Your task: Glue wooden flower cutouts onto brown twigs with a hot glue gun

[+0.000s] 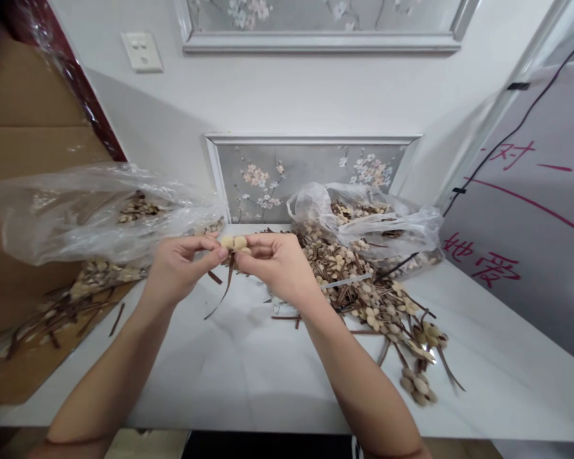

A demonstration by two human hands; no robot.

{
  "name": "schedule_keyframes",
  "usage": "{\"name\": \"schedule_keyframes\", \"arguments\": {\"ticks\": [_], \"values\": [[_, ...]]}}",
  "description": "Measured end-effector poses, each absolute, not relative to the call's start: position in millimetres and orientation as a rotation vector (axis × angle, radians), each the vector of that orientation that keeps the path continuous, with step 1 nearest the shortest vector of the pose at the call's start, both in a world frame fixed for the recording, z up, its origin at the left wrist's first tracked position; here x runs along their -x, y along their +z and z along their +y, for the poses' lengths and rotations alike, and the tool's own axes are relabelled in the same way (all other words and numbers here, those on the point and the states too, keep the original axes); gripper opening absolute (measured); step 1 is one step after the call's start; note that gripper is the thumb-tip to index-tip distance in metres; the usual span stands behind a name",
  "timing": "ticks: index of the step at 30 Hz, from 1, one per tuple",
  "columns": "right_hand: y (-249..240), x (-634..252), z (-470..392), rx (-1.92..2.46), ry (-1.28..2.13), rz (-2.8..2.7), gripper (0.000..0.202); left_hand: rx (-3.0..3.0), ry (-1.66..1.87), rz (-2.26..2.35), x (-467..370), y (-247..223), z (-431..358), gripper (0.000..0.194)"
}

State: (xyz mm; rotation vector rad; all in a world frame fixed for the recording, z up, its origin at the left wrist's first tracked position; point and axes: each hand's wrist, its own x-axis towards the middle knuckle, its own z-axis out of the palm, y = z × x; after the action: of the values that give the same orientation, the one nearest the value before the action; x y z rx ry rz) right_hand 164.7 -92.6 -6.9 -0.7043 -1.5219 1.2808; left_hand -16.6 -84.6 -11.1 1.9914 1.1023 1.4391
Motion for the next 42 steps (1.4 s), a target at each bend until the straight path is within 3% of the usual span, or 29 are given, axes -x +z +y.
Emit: {"name": "schedule_keyframes", "arguments": {"ticks": [11,36,42], "values": [[-3.4,-166.0,-95.9,0.735,1.298,-1.546,0.033,-1.993,1.401,1.082,18.0,-9.9,-87.0,0.023],[-8.9,-168.2,-89.0,0.711,1.325,-1.568,0.027,-1.840,1.305,1.040,18.1,-11.6,-82.3,0.024],[-9.6,-168.1,-91.6,0.729,1.364,-1.585,0.035,-1.940,1.292,1.027,18.7,-9.4,-78.6,0.022]]}}
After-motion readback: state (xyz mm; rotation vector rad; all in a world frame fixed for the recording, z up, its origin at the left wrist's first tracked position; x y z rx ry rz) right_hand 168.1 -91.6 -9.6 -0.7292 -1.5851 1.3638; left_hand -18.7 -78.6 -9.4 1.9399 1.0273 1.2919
